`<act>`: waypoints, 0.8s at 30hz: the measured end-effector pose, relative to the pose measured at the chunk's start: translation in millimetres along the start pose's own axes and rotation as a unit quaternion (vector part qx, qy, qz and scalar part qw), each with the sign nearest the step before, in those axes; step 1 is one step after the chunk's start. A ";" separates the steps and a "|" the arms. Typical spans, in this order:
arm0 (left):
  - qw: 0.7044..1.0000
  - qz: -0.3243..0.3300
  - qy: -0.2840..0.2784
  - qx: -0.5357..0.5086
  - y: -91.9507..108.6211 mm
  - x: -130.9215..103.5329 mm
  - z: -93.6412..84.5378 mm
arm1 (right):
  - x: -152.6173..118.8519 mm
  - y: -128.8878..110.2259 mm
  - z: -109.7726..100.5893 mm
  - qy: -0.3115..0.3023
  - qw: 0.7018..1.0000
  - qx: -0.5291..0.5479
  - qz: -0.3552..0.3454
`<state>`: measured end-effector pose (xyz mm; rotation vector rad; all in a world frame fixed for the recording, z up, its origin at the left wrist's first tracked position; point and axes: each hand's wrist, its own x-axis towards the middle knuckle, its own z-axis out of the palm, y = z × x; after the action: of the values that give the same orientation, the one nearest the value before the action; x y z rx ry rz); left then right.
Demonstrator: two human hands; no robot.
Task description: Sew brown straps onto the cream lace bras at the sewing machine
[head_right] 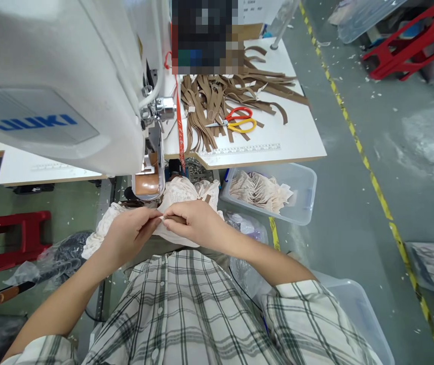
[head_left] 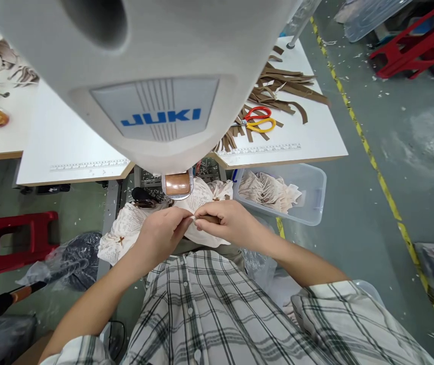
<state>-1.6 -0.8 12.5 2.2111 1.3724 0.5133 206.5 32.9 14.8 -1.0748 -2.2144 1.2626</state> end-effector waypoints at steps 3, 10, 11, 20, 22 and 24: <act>0.998 -0.018 0.056 0.002 6.7 -0.9 5.0 | -1.4 -1.8 4.9 0.081 0.992 -0.081 -0.049; 0.986 -0.068 0.147 0.036 2.5 6.0 -6.9 | 44.8 -16.5 -21.8 0.078 0.983 -0.143 -0.087; 0.983 -0.051 0.159 0.079 -4.3 6.3 -9.8 | 53.8 -18.6 -27.2 0.063 0.985 -0.138 -0.082; 0.941 0.149 0.158 0.260 -56.4 7.2 -22.4 | 74.7 -30.3 -36.8 0.031 0.982 -0.176 -0.068; 0.933 0.159 0.156 0.281 -53.7 9.3 -24.7 | 74.4 -29.8 -36.5 0.031 0.980 -0.184 -0.071; 0.928 0.156 0.153 0.303 -45.0 10.4 -26.2 | 71.6 -27.1 -34.2 0.040 0.977 -0.200 -0.067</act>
<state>-43.9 31.0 8.4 2.9891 1.4829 0.6285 170.8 98.9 52.4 -1.0681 -2.4924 0.7194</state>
